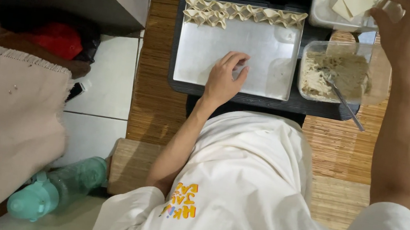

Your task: Placing filling on dough wrappers and folding them into decorative shapes to make dumplings.

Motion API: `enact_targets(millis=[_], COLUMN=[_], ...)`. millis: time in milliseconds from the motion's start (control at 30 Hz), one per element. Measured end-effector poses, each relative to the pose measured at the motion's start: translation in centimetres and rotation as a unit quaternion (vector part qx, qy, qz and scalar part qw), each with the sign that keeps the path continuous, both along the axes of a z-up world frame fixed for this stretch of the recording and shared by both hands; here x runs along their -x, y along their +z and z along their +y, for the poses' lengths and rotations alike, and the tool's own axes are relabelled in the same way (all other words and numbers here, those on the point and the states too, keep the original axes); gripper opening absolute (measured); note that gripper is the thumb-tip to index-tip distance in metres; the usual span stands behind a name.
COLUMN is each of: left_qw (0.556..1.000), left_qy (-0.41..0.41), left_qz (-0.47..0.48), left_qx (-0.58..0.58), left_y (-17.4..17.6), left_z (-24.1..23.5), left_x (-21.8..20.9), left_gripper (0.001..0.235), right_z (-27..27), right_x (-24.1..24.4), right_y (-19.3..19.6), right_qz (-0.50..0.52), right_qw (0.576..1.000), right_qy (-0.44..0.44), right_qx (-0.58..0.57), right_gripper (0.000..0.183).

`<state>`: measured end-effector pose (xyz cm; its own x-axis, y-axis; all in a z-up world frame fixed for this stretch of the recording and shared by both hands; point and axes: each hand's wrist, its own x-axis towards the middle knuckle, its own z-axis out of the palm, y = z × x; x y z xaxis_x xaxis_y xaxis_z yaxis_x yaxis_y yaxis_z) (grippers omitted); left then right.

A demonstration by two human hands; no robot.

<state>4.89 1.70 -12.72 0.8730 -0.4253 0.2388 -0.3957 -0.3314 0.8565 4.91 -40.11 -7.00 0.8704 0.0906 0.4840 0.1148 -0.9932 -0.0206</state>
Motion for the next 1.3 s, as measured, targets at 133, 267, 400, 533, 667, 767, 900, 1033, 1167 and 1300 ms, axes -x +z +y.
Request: enact_targets(millis=[133,267,400,533,667,767,900,1033,1167,1300], left_qw=[1.0,1.0,1.0,1.0,1.0,1.0,1.0,1.0,1.0,1.0], left_qy=[-0.003,-0.001,-0.002,-0.002,-0.008,-0.007,-0.007,-0.004,-0.004,-0.004], left_qz=[-0.008,-0.02,-0.014,-0.016,-0.022,-0.027,-0.023,-0.017,-0.027,-0.019], left_qx=[-0.01,-0.011,-0.01,-0.013,-0.012,-0.013,-0.015,-0.018,-0.011,-0.013], left_y=[-0.1,-0.1,-0.1,-0.3,-0.5,-0.6,-0.6,-0.6,-0.8,-0.7], left_z=[0.0,0.0,0.1,0.1,0.2,0.2,0.2,0.1,0.1,0.1], left_x=[0.0,0.0,0.1,0.0,-0.1,-0.2,-0.1,-0.1,-0.3,-0.1], left_gripper=[0.022,0.021,0.021,0.02,0.021,0.02,0.021,0.02,0.02,0.021], right_z=[-0.3,1.2,2.0,3.2,3.1,1.6,0.2,-0.8,-1.9,-2.0], right_x=[-0.1,0.1,0.1,0.2,0.1,-0.3,-0.5,-0.3,-0.5,-0.8], right_y=[-0.2,1.5,2.4,3.9,3.8,2.2,0.7,-0.4,-1.4,-1.5], right_qz=[0.014,0.003,0.005,0.017,0.033,0.042,0.069,0.064,0.07,0.071], right_qw=[0.999,0.998,0.983,0.977,0.967,0.967,0.963,0.969,0.969,0.949], right_qy=[-0.004,0.034,0.08,0.111,0.12,0.105,0.052,0.026,0.004,-0.022], right_qx=[-0.038,-0.059,-0.165,-0.183,-0.224,-0.229,-0.257,-0.237,-0.238,-0.308], right_gripper=[0.024,0.025,0.025,0.037,0.032,0.028,0.008,0.018,0.018,0.006])
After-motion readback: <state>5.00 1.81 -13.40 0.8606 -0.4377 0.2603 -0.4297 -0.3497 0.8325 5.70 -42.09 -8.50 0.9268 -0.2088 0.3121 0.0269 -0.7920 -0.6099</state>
